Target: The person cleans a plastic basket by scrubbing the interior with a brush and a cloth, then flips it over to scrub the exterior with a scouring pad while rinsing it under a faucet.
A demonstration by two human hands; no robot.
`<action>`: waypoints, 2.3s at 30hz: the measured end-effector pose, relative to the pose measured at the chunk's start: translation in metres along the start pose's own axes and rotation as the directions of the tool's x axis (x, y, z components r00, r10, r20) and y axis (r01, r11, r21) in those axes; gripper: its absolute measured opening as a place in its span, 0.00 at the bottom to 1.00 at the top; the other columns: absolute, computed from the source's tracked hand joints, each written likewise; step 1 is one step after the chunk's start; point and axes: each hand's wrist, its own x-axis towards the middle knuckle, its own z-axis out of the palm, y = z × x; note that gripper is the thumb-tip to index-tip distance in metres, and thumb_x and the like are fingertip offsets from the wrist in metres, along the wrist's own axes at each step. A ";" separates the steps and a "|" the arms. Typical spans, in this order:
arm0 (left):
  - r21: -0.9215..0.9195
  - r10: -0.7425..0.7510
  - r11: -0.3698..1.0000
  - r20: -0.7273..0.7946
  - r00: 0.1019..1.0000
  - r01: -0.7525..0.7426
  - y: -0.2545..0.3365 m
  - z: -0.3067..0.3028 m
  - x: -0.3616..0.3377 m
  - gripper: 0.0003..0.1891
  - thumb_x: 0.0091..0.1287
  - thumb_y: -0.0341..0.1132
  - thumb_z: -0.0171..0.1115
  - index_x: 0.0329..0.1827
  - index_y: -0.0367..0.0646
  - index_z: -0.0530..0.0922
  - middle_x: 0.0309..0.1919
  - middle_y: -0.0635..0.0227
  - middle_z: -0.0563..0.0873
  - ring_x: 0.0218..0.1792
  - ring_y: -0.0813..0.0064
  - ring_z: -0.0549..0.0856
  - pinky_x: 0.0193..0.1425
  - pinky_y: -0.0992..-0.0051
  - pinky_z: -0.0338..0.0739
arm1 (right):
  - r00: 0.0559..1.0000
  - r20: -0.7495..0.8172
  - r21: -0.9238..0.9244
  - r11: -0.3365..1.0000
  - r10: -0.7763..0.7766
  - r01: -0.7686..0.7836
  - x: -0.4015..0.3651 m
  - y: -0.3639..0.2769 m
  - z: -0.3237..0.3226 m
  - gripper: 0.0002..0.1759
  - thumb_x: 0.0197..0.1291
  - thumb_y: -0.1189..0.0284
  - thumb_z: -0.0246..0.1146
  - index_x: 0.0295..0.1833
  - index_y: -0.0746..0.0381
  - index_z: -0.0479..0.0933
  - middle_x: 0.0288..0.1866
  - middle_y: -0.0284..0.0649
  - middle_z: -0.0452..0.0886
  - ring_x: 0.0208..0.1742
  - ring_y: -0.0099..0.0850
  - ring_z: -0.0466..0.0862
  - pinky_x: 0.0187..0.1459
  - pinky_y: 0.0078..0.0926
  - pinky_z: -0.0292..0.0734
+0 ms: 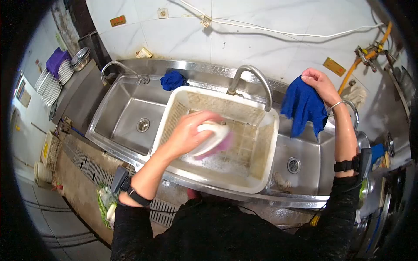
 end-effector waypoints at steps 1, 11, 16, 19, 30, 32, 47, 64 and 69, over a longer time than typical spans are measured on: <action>0.036 0.110 0.993 0.032 0.993 -0.112 0.002 0.007 0.014 0.17 0.49 0.26 0.60 0.45 0.42 0.78 0.40 0.61 0.84 0.43 0.65 0.83 0.49 0.71 0.76 | 1.000 -0.014 -0.003 1.000 0.005 -0.005 -0.010 -0.014 0.005 0.07 0.63 0.67 0.58 0.37 0.60 0.74 0.31 0.22 0.72 0.34 0.12 0.69 0.38 0.12 0.66; 0.004 0.092 0.996 0.037 0.995 -0.092 0.058 0.109 0.012 0.25 0.51 0.30 0.64 0.55 0.45 0.71 0.49 0.64 0.79 0.47 0.58 0.81 0.48 0.65 0.76 | 0.968 0.080 0.555 0.796 0.238 -0.242 -0.065 -0.059 0.097 0.07 0.66 0.69 0.55 0.40 0.61 0.73 0.34 0.30 0.78 0.33 0.16 0.76 0.38 0.16 0.74; 0.102 0.145 0.983 0.056 0.988 -0.151 0.036 0.106 0.008 0.20 0.50 0.31 0.64 0.49 0.46 0.75 0.49 0.65 0.79 0.45 0.59 0.81 0.44 0.66 0.78 | 0.979 0.002 0.455 0.872 0.203 -0.181 -0.077 -0.039 0.121 0.11 0.64 0.68 0.57 0.48 0.62 0.72 0.40 0.31 0.77 0.40 0.17 0.76 0.44 0.16 0.73; 0.103 0.219 0.969 0.056 0.974 -0.224 0.026 0.091 -0.002 0.18 0.49 0.30 0.64 0.46 0.47 0.77 0.45 0.65 0.81 0.44 0.59 0.82 0.42 0.66 0.79 | 0.980 0.092 0.152 0.971 0.174 -0.186 -0.095 -0.013 0.133 0.13 0.65 0.64 0.58 0.48 0.61 0.74 0.42 0.28 0.77 0.44 0.15 0.72 0.47 0.16 0.69; 0.262 0.137 0.942 0.270 0.953 -0.210 0.034 0.059 0.010 0.19 0.46 0.26 0.62 0.44 0.46 0.77 0.38 0.65 0.81 0.38 0.57 0.82 0.39 0.64 0.78 | 1.000 0.000 -0.164 0.986 -0.007 0.007 -0.142 -0.003 0.183 0.25 0.64 0.53 0.53 0.54 0.64 0.74 0.52 0.46 0.78 0.55 0.40 0.77 0.56 0.31 0.69; 0.260 0.116 0.944 0.317 0.941 -0.204 0.038 0.058 0.016 0.16 0.46 0.27 0.62 0.40 0.45 0.78 0.35 0.62 0.80 0.37 0.55 0.81 0.38 0.61 0.77 | 0.996 -0.048 -0.026 0.997 -0.077 0.075 -0.147 -0.008 0.190 0.26 0.62 0.53 0.55 0.55 0.64 0.73 0.52 0.46 0.77 0.55 0.40 0.77 0.57 0.32 0.69; 0.016 -0.312 0.943 0.398 0.863 0.334 0.031 0.043 0.021 0.09 0.58 0.34 0.58 0.39 0.42 0.78 0.30 0.58 0.83 0.35 0.63 0.82 0.42 0.68 0.74 | 0.954 -0.264 0.341 0.911 -0.145 0.233 -0.146 -0.004 0.221 0.22 0.56 0.69 0.62 0.56 0.63 0.69 0.49 0.41 0.77 0.51 0.31 0.77 0.53 0.29 0.72; -0.108 -0.368 0.872 0.499 0.784 0.478 0.015 0.028 0.000 0.09 0.61 0.31 0.55 0.40 0.36 0.79 0.28 0.73 0.82 0.32 0.85 0.77 0.38 0.80 0.72 | 0.990 0.130 0.245 0.969 -0.061 0.027 -0.150 -0.003 0.227 0.16 0.54 0.69 0.60 0.48 0.64 0.75 0.40 0.47 0.81 0.40 0.40 0.81 0.44 0.31 0.76; -0.157 -0.406 0.846 0.429 0.807 0.509 0.024 0.023 -0.006 0.09 0.60 0.30 0.55 0.40 0.36 0.79 0.29 0.72 0.82 0.33 0.84 0.77 0.39 0.79 0.73 | 0.944 0.159 0.013 0.957 -0.289 0.291 -0.156 0.013 0.253 0.15 0.56 0.65 0.63 0.45 0.63 0.75 0.38 0.42 0.76 0.39 0.34 0.77 0.43 0.30 0.72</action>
